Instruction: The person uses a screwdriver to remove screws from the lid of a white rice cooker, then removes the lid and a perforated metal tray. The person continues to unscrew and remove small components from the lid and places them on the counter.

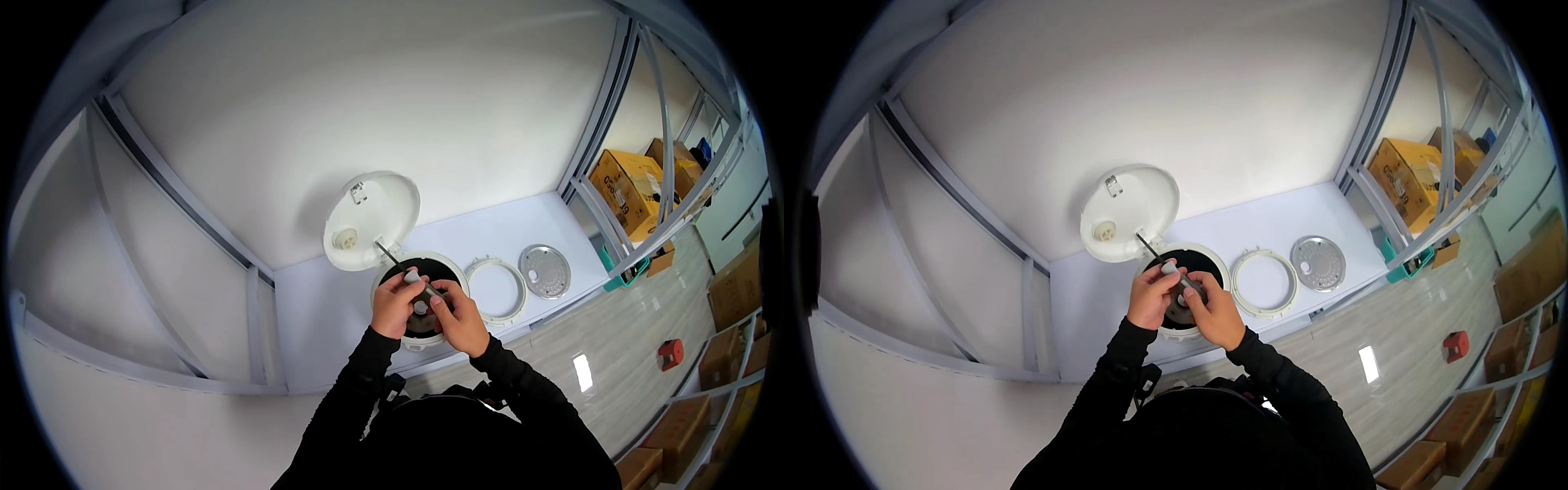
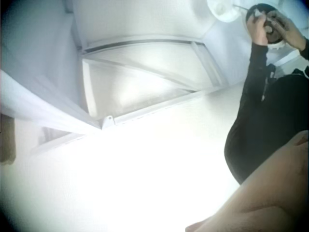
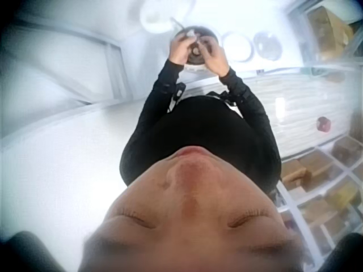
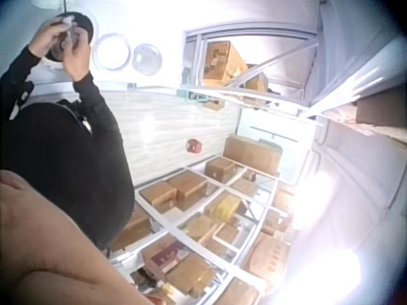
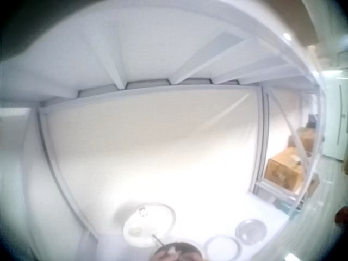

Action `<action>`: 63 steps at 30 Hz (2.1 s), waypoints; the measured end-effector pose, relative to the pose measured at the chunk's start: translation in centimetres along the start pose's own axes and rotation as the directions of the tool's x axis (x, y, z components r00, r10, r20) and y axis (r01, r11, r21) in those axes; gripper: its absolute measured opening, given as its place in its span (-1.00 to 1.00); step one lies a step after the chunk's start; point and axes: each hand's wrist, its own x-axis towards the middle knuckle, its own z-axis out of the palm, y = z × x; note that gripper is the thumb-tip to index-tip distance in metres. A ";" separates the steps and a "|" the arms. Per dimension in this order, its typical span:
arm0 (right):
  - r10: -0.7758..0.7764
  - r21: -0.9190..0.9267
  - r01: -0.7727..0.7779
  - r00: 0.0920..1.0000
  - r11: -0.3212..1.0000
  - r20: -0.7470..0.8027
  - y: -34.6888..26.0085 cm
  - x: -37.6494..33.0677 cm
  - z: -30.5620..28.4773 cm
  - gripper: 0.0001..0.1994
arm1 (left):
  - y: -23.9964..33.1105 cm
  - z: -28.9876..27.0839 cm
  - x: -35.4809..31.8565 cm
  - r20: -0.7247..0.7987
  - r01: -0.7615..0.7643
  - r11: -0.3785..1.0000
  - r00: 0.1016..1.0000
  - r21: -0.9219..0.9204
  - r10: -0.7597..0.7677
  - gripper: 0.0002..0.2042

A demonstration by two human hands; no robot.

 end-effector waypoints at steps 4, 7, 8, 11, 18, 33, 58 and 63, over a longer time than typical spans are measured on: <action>-0.351 -0.094 0.346 0.935 0.934 -0.045 0.7 0.1 0.4 -0.53 | 0.9 1.2 -0.7 -0.005 0.010 1.000 1.000 -0.024 -0.010 -0.56; -0.430 -0.203 0.403 0.895 0.893 -0.117 0.8 0.2 0.7 -0.52 | -0.2 0.6 0.2 -0.054 -0.015 0.999 0.998 -0.034 0.013 -0.56; -0.400 -0.199 0.374 0.909 0.906 -0.112 0.6 0.2 0.7 -0.52 | -0.4 0.2 0.5 -0.050 -0.039 0.999 0.998 -0.014 0.038 -0.57; -0.207 -0.105 0.200 0.976 0.974 -0.062 -0.3 -0.1 0.6 -0.52 | -0.8 -0.3 0.6 -0.023 -0.068 0.998 0.997 0.008 0.068 -0.59; -0.295 -0.125 0.286 0.954 0.950 -0.055 0.9 0.3 0.5 -0.53 | 0.0 0.0 0.3 0.002 -0.031 0.999 1.000 0.036 0.031 -0.64; -0.425 -0.243 0.394 0.901 0.886 -0.089 1.0 0.1 -0.1 -0.55 | 0.1 0.2 0.7 -0.030 0.039 0.993 0.999 0.115 -0.036 -0.75; -0.423 -0.145 0.411 0.904 0.900 -0.062 -0.1 -4.9 -12.5 -0.69 | -3.0 3.7 0.4 -0.177 -0.164 0.985 0.969 0.059 0.172 -0.78; -0.486 -0.190 0.472 0.873 0.861 -0.037 0.1 -5.4 -14.2 -0.70 | -4.0 4.8 -0.2 -0.217 -0.132 0.991 0.967 0.004 0.130 -0.79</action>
